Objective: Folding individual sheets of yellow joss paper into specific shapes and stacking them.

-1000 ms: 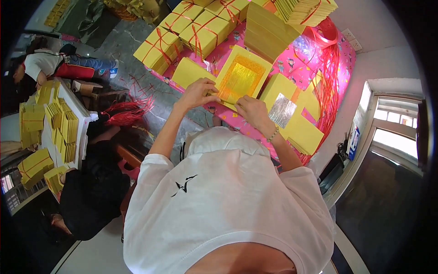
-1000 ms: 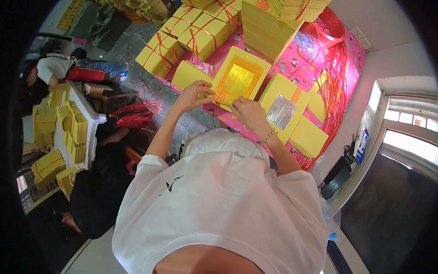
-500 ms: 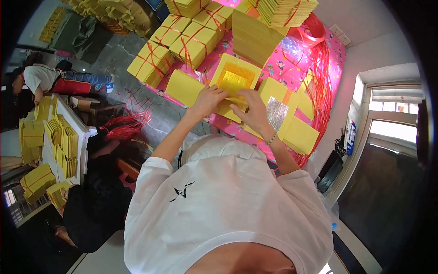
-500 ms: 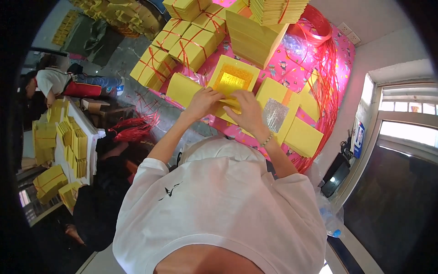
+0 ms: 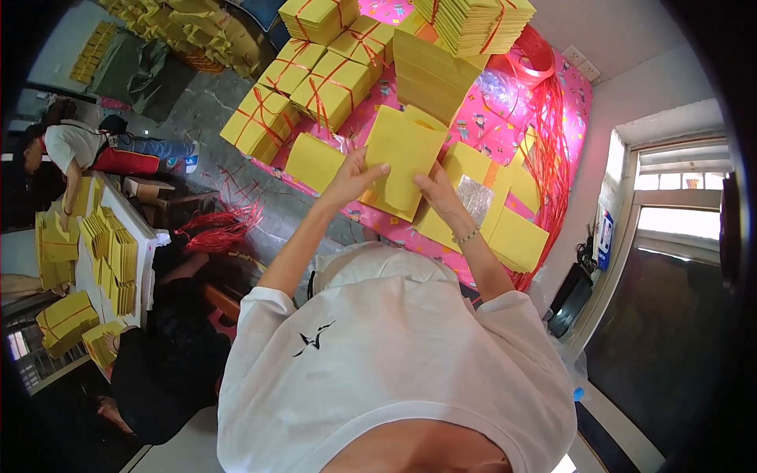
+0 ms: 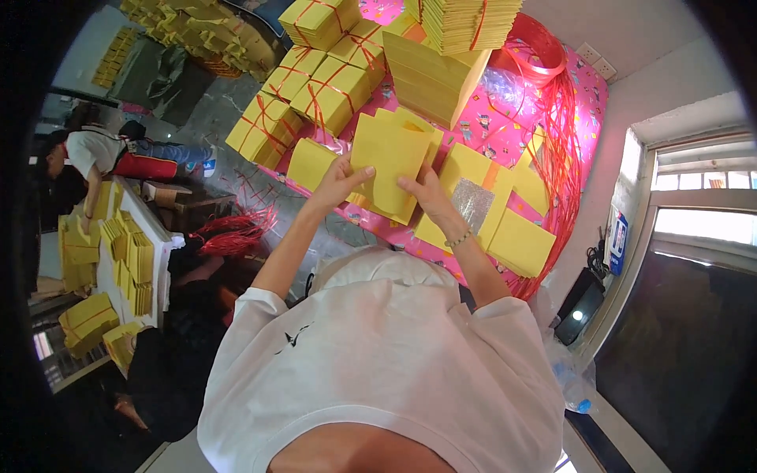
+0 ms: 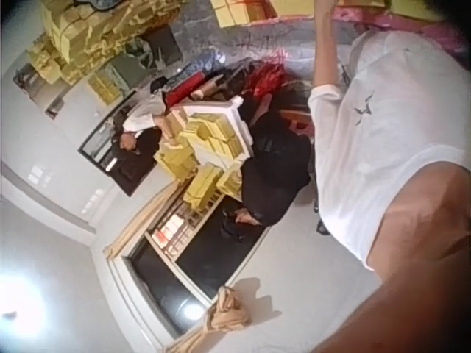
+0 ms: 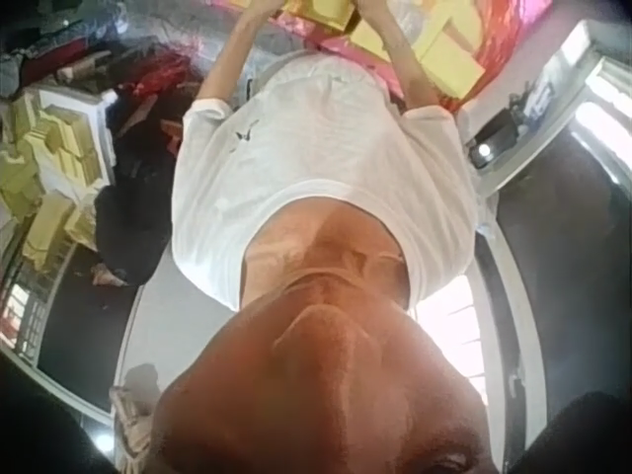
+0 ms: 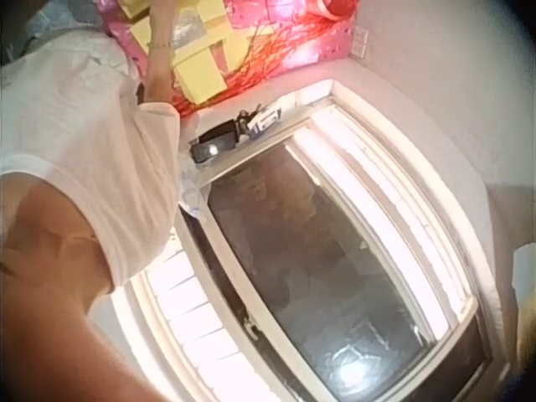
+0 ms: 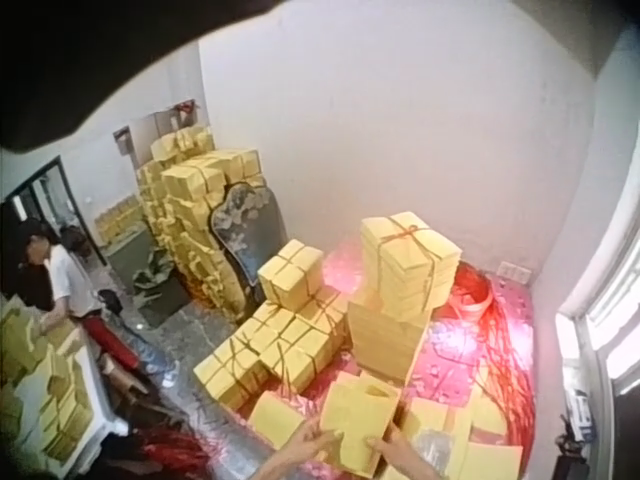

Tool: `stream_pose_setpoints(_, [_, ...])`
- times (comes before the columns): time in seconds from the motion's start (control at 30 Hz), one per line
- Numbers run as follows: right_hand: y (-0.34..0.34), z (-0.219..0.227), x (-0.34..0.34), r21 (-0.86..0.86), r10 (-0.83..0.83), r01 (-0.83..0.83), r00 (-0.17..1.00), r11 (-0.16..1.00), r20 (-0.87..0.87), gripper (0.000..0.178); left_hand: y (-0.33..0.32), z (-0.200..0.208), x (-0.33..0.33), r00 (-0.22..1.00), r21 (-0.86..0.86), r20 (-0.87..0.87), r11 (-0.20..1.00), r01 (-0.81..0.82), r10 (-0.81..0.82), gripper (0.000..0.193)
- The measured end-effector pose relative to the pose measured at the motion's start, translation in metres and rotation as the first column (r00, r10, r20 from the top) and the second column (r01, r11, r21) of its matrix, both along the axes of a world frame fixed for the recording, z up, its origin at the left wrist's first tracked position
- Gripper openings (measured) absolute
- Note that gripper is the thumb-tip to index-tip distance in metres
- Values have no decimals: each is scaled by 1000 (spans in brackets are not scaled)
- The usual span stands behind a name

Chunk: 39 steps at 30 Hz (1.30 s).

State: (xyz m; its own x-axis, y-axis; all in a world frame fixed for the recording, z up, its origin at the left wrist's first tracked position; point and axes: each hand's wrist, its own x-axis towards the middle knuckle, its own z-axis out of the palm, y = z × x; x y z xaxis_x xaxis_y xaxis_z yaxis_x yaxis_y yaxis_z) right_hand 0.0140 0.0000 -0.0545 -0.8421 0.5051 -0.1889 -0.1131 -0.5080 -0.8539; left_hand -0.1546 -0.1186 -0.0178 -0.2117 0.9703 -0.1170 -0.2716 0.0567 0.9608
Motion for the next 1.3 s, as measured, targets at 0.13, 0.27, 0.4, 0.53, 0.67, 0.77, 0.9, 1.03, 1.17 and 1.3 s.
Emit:
stream_pose_setpoints(0.13, [-12,17,0,146,-12,-2,995,989,96,59,2,-1,19,981,83,-86,982,-170,177,30])
stream_pose_setpoints(0.27, [-16,25,3,174,-85,72,994,982,64,47,-4,18,24,650,42,-727,959,-282,223,30])
stream_pose_setpoints(0.4, [-19,41,7,178,-94,79,993,981,74,41,-1,28,32,650,254,-639,910,-327,412,40])
stream_pose_setpoints(0.53, [-20,47,6,295,-107,83,992,952,65,42,1,31,37,910,212,-227,930,-300,346,53])
stream_pose_setpoints(0.67, [-22,54,4,237,-231,235,972,943,-43,43,0,40,40,897,196,-315,946,-256,309,55])
stream_pose_setpoints(0.77, [-24,56,5,262,-217,211,976,942,-6,41,-1,40,48,924,187,-220,943,-275,314,54])
stream_pose_setpoints(0.9, [-24,61,6,272,-185,173,982,947,19,38,-2,44,49,919,193,-260,948,-252,297,50])
stream_pose_setpoints(1.03, [-21,66,7,263,-168,155,986,952,24,38,-1,52,51,946,196,-143,945,-262,292,46])
stream_pose_setpoints(1.17, [-19,70,0,226,-234,224,972,948,21,36,1,49,46,963,125,-32,957,-262,268,44])
stream_pose_setpoints(1.3, [-10,72,-5,113,-226,213,967,971,121,34,8,62,37,975,-19,0,975,-220,220,42])
